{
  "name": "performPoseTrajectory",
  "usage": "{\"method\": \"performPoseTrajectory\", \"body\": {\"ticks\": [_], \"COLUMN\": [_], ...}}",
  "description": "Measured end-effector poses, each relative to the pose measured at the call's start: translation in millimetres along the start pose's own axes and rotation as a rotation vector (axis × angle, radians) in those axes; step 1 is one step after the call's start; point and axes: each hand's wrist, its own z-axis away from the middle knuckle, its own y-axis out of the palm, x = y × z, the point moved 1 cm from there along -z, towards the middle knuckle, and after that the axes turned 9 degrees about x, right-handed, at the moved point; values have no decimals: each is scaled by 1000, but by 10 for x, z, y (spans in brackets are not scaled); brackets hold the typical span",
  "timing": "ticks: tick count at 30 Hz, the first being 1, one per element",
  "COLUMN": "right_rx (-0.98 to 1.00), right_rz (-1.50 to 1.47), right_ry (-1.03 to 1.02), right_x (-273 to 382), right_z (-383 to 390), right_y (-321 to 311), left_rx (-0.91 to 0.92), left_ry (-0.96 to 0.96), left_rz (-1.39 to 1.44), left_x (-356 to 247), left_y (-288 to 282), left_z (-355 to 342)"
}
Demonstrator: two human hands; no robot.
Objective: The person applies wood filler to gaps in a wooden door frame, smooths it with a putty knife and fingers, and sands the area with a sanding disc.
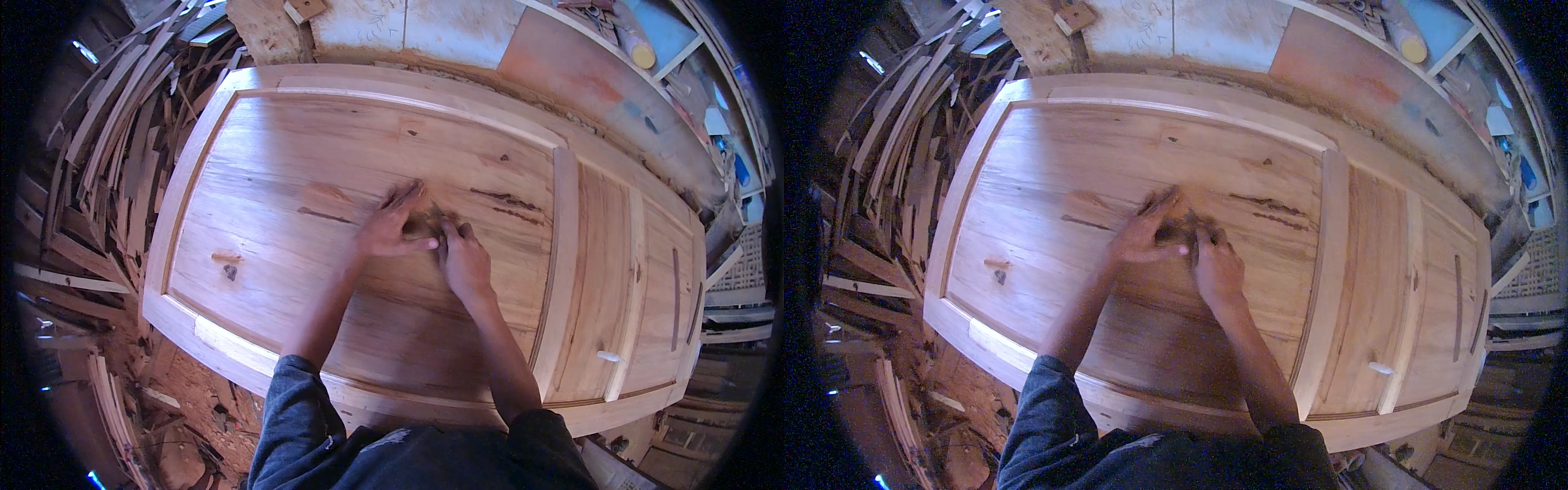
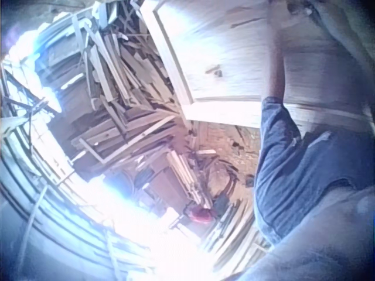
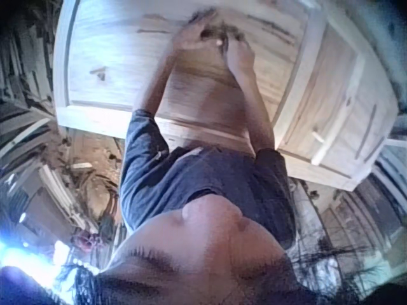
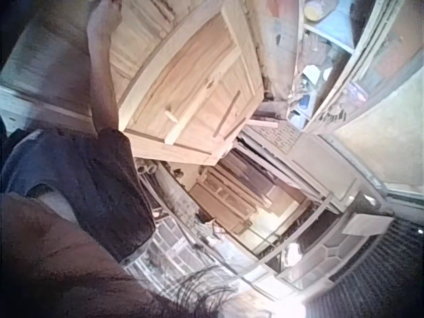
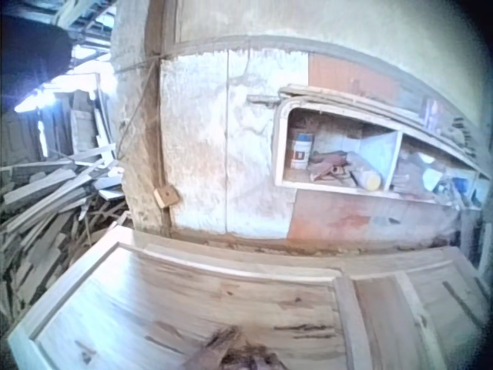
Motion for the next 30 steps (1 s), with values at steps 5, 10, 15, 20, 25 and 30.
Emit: {"method": "performPoseTrajectory", "body": {"ticks": [5, 10, 15, 20, 25, 30], "right_rx": [27, -53, -109, -127, -150, -202], "right_rz": [-14, -77, -127, -116, -112, -152], "right_ry": [40, 16, -73, 20, 51, 23], "right_x": [84, -61, -75, -149, -259, -399], "right_z": [-1, 19, 172, 562, 1038, 1483], "right_y": [-12, 73, 48, -119, -210, -240], "left_rx": [-23, -237, -456, -204, 12, -45], "left_ry": [-27, 49, 106, -110, -86, -114], "left_rz": [171, 460, 517, 122, 77, -115], "left_x": [-27, 152, 29, -650, -1503, -2199], "left_y": [25, 77, 72, 30, 827, 1575], "left_z": [62, 11, 539, 1399, 2489, 2952]}}
